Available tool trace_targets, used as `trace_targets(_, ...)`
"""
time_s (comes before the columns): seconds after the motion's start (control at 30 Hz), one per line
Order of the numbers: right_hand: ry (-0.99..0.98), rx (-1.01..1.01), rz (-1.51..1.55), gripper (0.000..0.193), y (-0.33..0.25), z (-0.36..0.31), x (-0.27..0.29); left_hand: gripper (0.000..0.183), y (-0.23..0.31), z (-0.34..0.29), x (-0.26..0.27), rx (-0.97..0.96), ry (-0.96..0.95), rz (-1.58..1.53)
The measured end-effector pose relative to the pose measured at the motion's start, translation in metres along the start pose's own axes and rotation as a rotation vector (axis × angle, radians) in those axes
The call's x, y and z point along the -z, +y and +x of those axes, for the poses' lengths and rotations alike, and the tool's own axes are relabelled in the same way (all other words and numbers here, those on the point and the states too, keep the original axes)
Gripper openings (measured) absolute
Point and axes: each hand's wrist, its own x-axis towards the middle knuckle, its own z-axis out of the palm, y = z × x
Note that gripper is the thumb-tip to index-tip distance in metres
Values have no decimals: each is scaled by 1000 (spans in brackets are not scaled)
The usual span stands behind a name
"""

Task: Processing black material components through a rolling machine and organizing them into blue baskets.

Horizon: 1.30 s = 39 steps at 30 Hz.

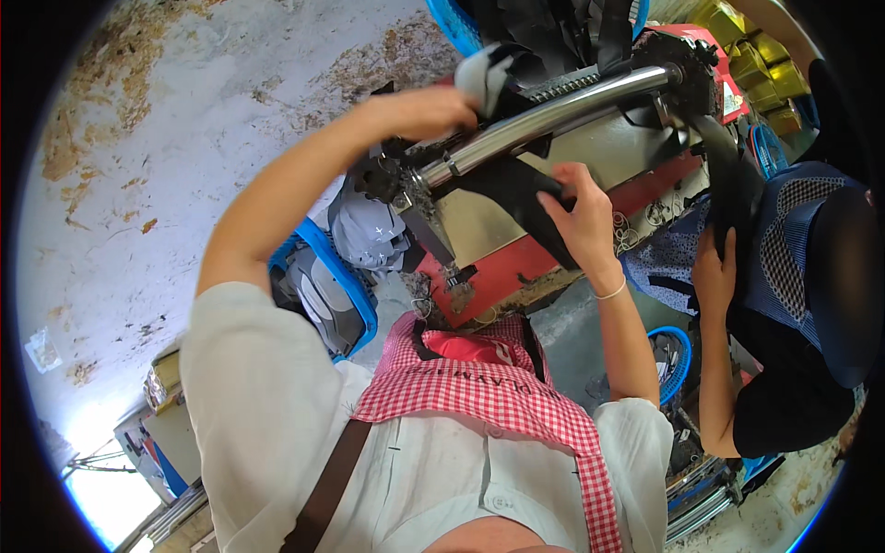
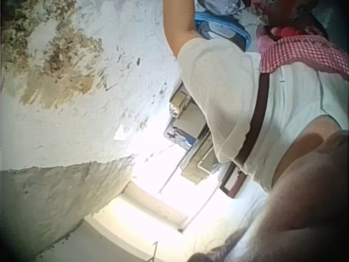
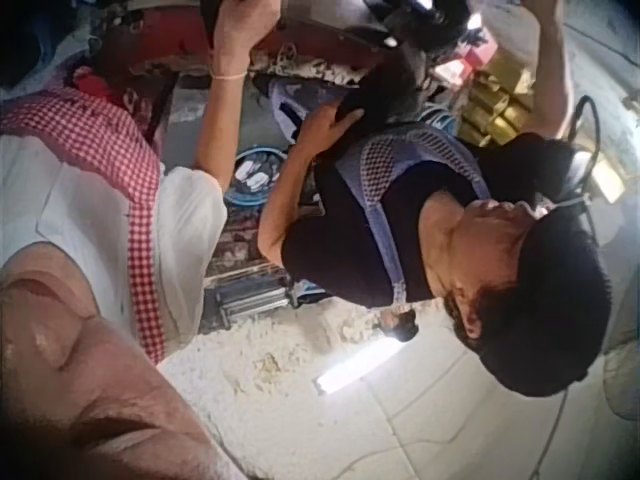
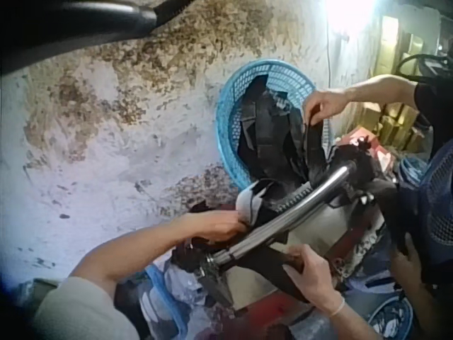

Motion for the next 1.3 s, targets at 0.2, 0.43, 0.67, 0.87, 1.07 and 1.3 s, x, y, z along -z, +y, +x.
trace_targets(0.2, 139, 378, 104, 24, -28, -67, 4, 22, 14, -36, -18, 264, 354, -62)
trace_targets(0.43, -642, 268, 334, 15, -17, -162, -44, 21, 99, -45, 47, 284, 531, -245)
trace_targets(0.67, -884, 421, 344, 11, -12, -209, -76, 19, 140, -128, 34, 550, 867, -91)
trace_targets(0.87, -900, 172, 267, 12, -31, -231, -100, 17, 202, -292, 36, 1054, 1129, 48)
trace_targets(1.07, -896, 24, 287, 12, -54, -251, -177, 21, 254, -368, -68, 1017, 776, 422)
trace_targets(1.3, -736, -57, 291, 36, -34, -264, -328, 31, 281, -331, -348, 1042, 291, 85)
